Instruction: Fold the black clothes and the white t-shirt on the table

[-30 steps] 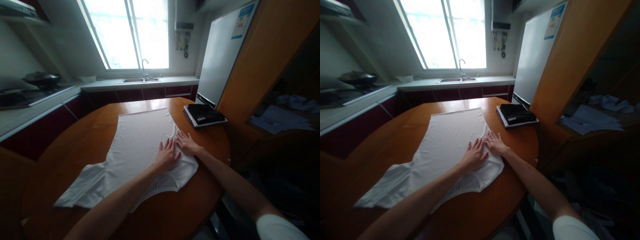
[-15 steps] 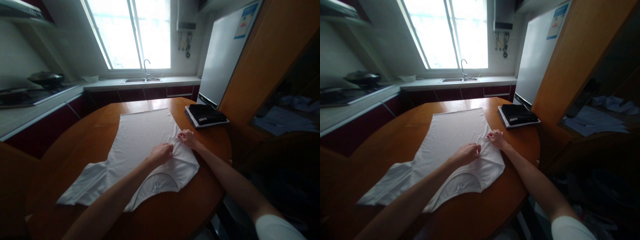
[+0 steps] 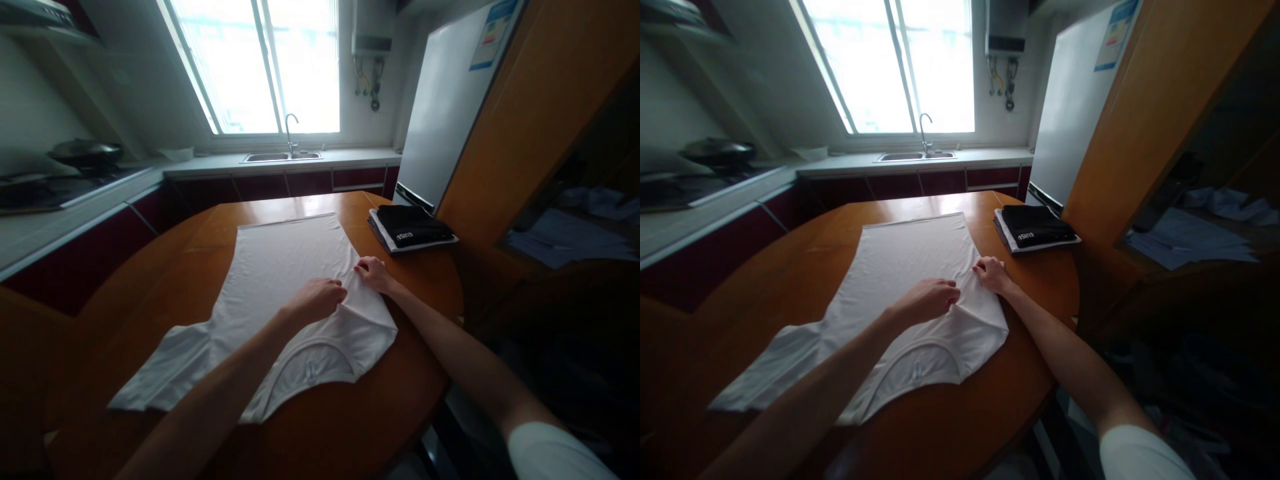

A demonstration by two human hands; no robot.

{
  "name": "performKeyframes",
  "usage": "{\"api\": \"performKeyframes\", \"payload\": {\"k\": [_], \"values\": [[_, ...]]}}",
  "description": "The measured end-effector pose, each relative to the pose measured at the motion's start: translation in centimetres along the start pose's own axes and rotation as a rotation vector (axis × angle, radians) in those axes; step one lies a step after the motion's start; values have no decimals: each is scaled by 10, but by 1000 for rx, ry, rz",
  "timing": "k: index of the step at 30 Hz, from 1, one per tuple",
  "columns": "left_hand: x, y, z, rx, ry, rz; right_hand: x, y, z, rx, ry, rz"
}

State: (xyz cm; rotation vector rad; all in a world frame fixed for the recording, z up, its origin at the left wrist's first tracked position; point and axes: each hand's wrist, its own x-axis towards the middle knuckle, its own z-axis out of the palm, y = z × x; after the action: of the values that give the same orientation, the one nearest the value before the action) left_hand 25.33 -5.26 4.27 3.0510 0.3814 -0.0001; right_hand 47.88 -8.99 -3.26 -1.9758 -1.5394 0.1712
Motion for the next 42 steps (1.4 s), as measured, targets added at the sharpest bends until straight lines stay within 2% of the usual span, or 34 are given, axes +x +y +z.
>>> {"api": "performKeyframes", "payload": {"k": [3, 8, 11, 14, 17, 21, 24, 27, 30, 33, 39, 42], "values": [[-1, -1, -4, -14, 8, -3, 0, 0, 1, 1, 3, -16], [-6, -1, -4, -73, -96, -5, 2, 5, 1, 79, 62, -12], [-6, -3, -4, -71, 2, -45, 7, 16, -2, 232, 189, 43], [6, -4, -1, -82, 113, -68, 12, 27, -5, 310, 287, 89], [29, -1, 9, -117, 162, 12, 14, 32, -6, 331, 333, 107], [55, 10, 38, -75, 154, 83, 12, 32, -5, 343, 355, 102], [57, 14, 59, -44, 104, 36, 9, 34, -8, 337, 307, 95], [55, 10, 66, -66, 101, -5, 7, 40, -17, 332, 159, 50], [64, 2, 57, -109, 147, -88, 5, 45, -26, 313, 46, -15], [84, -4, 43, -135, 167, -182, 4, 46, -32, 298, 26, -22], [124, -8, 32, -192, -22, -248, -1, 36, -43, 195, -43, 51], [133, -9, 37, -224, -46, -258, -27, 23, -52, 128, -36, 144]]}}
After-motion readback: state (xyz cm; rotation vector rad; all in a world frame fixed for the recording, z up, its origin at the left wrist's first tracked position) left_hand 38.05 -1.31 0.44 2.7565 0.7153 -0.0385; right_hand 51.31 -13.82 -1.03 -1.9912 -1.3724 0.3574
